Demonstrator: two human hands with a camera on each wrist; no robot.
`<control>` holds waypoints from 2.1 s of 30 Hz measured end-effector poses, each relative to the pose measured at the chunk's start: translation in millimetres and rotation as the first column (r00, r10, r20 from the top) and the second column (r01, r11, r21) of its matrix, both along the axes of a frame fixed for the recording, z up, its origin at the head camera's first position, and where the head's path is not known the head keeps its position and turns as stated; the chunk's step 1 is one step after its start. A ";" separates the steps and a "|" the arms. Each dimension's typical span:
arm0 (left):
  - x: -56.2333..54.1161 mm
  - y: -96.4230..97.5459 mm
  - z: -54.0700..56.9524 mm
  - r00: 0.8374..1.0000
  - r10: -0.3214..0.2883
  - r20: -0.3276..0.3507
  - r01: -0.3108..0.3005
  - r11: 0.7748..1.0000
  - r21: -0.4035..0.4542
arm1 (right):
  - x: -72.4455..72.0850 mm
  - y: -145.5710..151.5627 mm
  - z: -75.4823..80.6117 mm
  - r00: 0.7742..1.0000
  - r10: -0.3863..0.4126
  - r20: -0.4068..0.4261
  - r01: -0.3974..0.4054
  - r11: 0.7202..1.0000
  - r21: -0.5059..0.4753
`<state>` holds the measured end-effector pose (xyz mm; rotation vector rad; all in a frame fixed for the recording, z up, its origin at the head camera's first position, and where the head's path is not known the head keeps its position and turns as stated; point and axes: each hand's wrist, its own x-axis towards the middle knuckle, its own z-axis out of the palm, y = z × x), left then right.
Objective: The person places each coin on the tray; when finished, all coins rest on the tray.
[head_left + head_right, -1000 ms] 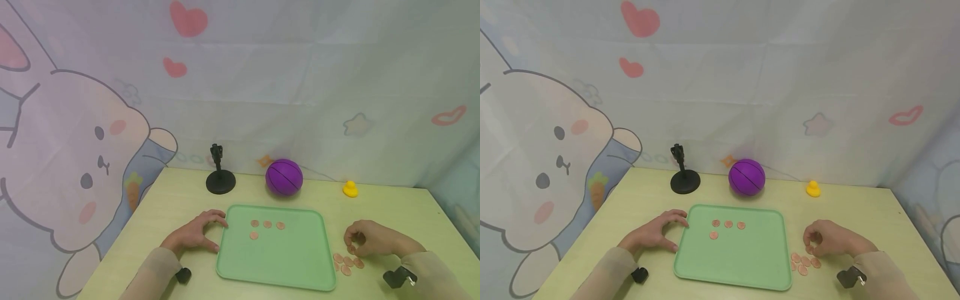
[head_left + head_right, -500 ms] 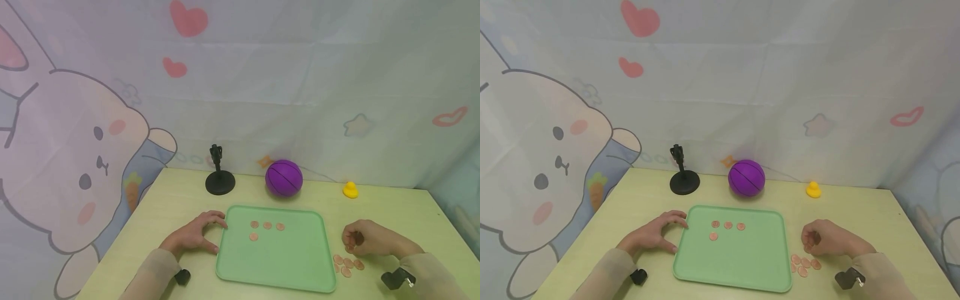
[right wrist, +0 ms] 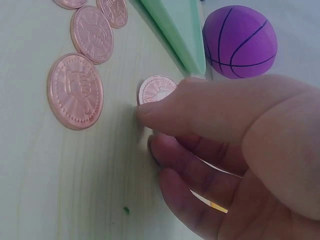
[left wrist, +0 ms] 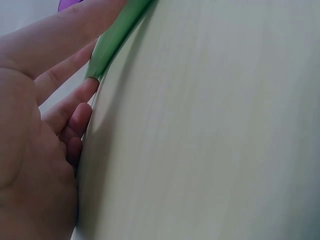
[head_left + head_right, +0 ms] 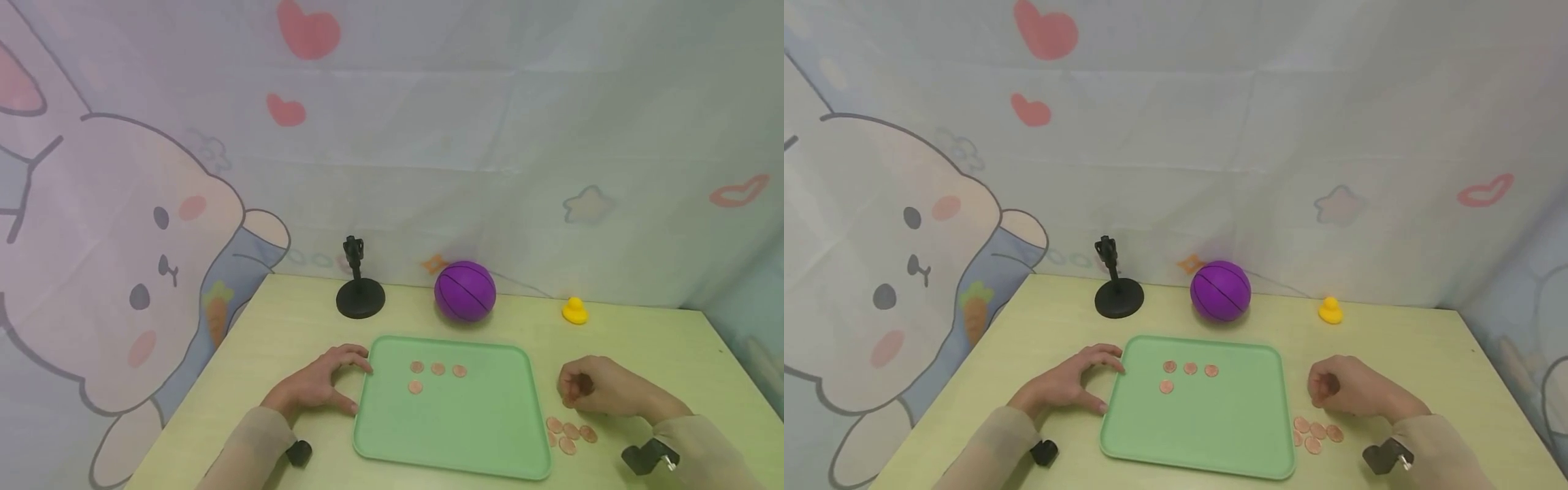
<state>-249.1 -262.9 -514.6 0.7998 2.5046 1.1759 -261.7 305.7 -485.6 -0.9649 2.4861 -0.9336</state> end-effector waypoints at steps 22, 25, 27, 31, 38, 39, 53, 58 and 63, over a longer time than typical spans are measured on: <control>2.3 1.2 3.2 1.000 0.007 0.005 -0.007 1.000 0.004 | 1.9 2.8 -0.6 1.000 0.010 0.000 -0.010 0.997 -0.079; 1.9 3.6 3.0 1.000 0.004 0.012 -0.004 1.000 0.008 | 4.5 5.6 0.2 1.000 -0.023 -0.012 0.022 0.999 -0.028; 1.8 4.8 2.2 1.000 0.003 0.017 -0.003 1.000 0.005 | 6.5 7.3 0.7 0.999 -0.038 -0.013 0.038 0.999 -0.009; 2.7 4.7 -0.7 1.000 0.010 0.020 -0.010 1.000 -0.008 | 8.2 8.6 0.3 0.999 -0.045 0.007 0.045 0.999 -0.013; 6.6 1.8 -3.4 1.000 0.020 0.016 -0.019 1.000 -0.013 | 7.7 6.3 -4.3 0.999 -0.040 -0.007 0.040 0.999 -0.019; 7.0 1.6 -3.5 1.000 0.020 0.018 -0.019 1.000 -0.014 | 7.8 5.9 -5.2 0.999 -0.039 -0.012 0.039 0.999 -0.021; 3.5 -1.0 -3.6 1.000 0.010 0.006 -0.010 1.000 -0.015 | 9.8 -1.6 -2.8 0.985 -0.046 -0.167 0.053 0.998 0.037; 0.7 -1.2 -0.5 1.000 0.010 -0.009 -0.010 1.000 -0.002 | 6.5 -5.6 7.8 0.980 -0.081 -0.181 0.095 0.993 0.067; -0.5 -0.9 3.1 1.000 0.017 0.002 -0.017 1.000 -0.007 | 2.9 -13.6 18.3 0.960 -0.137 -0.245 0.152 0.987 0.046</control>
